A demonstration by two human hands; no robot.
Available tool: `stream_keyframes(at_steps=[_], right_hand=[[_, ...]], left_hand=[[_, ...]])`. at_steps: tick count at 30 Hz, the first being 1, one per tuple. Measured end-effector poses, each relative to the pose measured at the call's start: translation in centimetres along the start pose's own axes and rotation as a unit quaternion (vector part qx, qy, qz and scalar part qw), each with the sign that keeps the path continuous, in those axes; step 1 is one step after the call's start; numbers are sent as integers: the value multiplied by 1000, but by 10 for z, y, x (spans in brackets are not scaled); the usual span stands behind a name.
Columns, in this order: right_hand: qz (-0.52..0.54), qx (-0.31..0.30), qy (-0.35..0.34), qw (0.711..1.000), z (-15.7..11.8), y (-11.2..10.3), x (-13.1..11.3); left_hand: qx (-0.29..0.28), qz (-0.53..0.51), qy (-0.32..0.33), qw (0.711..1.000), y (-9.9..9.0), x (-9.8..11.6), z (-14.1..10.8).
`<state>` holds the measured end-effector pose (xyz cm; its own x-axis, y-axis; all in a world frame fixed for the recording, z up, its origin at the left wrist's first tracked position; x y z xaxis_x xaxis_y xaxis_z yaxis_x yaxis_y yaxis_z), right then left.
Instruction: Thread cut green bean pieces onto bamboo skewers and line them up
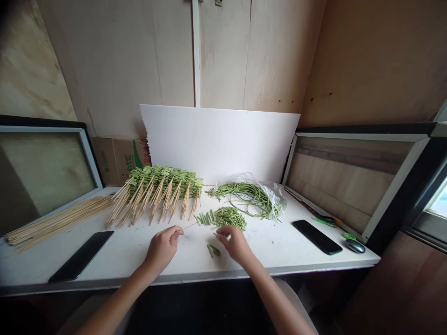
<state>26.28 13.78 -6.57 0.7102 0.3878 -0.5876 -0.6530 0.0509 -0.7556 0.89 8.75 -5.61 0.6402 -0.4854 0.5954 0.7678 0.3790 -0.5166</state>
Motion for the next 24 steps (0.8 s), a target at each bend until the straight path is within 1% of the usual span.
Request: stream_keyframes(at_steps=[3, 5, 9, 10, 12, 14, 16, 20, 24], right_hand=[[148, -2, 47, 988, 8, -16, 20], [250, -5, 69, 966, 10, -23, 28], [415, -36, 80, 906, 10, -25, 25], [440, -38, 82, 893, 10, -24, 24], [471, -21, 87, 877, 10, -24, 23], [479, 4, 91, 873, 10, -25, 24], [472, 15, 93, 876, 11, -25, 25], [437, 13, 90, 895, 10, -24, 23], [414, 6, 79, 907, 8, -26, 16]], left_hand=[[-5, -5, 2, 1000, 0, 3, 1], [-10, -10, 4, 1000, 2, 5, 1], [-24, -18, 7, 1000, 6, 8, -1], [-26, -18, 7, 999, 6, 9, -1], [-30, -16, 7, 999, 6, 10, -2], [-32, -15, 8, 999, 6, 10, -2], [-33, -13, 9, 999, 6, 11, -2], [-31, -7, 16, 999, 6, 12, -1], [-28, -3, 20, 999, 6, 13, -2]])
Point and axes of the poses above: each hand's wrist, its own z-axis towards the middle knuckle, its own y-axis out of the palm, x = y × z, the point moved 8 cm from there along z, towards the middle knuckle, and after that the axes turned 13 degrees about -z, right-handed, at the moved point
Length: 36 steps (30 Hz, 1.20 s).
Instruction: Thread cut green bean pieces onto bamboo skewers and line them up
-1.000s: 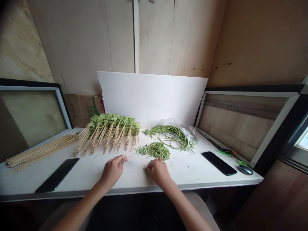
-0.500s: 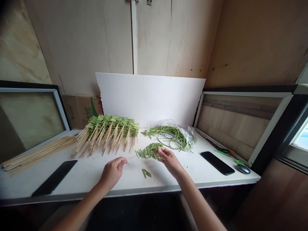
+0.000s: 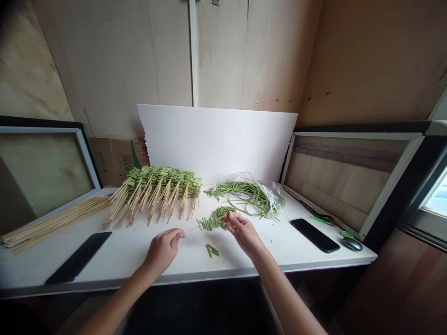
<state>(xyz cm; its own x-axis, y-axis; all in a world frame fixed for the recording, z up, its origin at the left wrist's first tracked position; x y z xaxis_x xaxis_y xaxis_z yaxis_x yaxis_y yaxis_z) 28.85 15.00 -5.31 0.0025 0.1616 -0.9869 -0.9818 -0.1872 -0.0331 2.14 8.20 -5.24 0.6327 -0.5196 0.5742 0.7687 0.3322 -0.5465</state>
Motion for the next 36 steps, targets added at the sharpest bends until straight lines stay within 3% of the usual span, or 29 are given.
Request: stream_keyframes(at_steps=[5, 10, 20, 36], right_hand=[[-40, 7, -3, 999, 0, 0, -2], [2, 36, 3, 999, 1, -3, 1], [-19, 88, -20, 996, 0, -2, 6], [-4, 158, -23, 987, -15, 13, 16]], left_hand=[[3, 5, -1, 1000, -1, -1, 0], [2, 12, 4, 1000, -1, -2, -1], [11, 28, 18, 999, -2, 0, -2], [35, 28, 43, 998, 4, 3, -9]])
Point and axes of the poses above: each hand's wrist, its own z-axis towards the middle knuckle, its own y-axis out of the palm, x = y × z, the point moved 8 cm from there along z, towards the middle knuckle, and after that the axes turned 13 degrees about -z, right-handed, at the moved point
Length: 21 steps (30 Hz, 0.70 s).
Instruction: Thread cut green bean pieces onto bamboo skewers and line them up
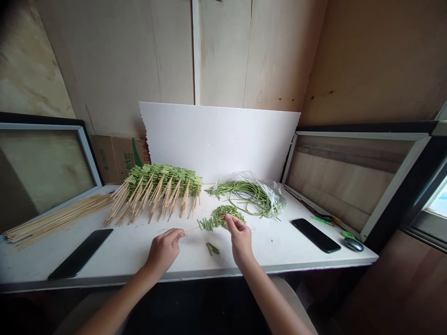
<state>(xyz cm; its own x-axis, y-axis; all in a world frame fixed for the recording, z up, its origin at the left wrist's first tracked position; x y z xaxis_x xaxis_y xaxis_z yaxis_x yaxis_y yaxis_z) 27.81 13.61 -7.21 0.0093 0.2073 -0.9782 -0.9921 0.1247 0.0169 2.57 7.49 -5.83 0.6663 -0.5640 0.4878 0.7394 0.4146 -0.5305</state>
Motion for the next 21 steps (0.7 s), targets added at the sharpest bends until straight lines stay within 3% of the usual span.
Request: stream_keyframes(at_steps=[7, 10, 12, 14, 16, 18, 21], right_hand=[[-2, 11, 13, 1000, -7, 9, 9], [-22, -15, -3, 1000, -2, 9, 0], [-84, -65, -34, 994, 1, 10, -12], [-209, -127, -77, 966, -1, 14, -22], [-345, -174, -120, 915, -6, 18, -25], [-443, -184, -145, 865, -12, 21, -23], [-521, -176, -150, 822, -21, 28, -16]], left_hand=[[0, -35, -4, 999, 4, 7, -1], [7, -37, -12, 999, -2, 6, 2], [17, -32, -26, 999, -9, 0, 6], [28, -22, -47, 998, -14, -7, 8], [31, -15, -65, 997, -18, -14, 10], [26, -11, -73, 997, -18, -18, 10], [20, -6, -70, 997, -16, -19, 10]])
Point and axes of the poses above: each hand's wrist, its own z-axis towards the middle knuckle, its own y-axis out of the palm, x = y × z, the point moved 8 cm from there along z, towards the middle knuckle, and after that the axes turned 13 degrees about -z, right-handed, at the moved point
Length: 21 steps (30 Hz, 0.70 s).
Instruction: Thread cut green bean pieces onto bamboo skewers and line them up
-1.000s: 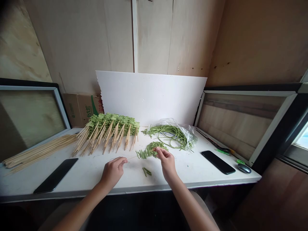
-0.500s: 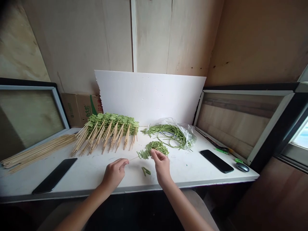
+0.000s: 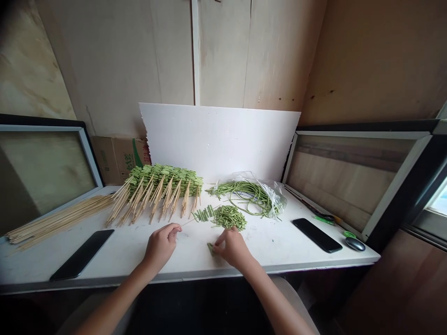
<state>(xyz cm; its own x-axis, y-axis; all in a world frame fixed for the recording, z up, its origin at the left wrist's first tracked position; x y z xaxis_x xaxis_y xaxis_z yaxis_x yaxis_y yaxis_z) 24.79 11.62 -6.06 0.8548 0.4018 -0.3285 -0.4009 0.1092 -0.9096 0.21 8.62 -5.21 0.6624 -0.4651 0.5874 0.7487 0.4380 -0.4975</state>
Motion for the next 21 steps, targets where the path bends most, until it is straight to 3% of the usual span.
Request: stream_keyframes(at_steps=[7, 12, 15, 18, 21], right_hand=[[-14, 13, 17, 1000, -1, 10, -8], [184, 57, 50, 980, 9, -8, 21], [339, 66, 95, 934, 16, -14, 45], [509, 62, 138, 847, 19, -10, 60], [614, 56, 145, 774, 19, -5, 58]], left_hand=[[-4, 4, 7, 1000, 1, 2, -1], [-8, 0, -8, 1000, 1, -1, -1], [-17, -17, -8, 1000, 3, 1, -1], [-32, -34, -6, 999, 7, 4, -2], [-44, -43, -11, 998, 12, 6, -3]])
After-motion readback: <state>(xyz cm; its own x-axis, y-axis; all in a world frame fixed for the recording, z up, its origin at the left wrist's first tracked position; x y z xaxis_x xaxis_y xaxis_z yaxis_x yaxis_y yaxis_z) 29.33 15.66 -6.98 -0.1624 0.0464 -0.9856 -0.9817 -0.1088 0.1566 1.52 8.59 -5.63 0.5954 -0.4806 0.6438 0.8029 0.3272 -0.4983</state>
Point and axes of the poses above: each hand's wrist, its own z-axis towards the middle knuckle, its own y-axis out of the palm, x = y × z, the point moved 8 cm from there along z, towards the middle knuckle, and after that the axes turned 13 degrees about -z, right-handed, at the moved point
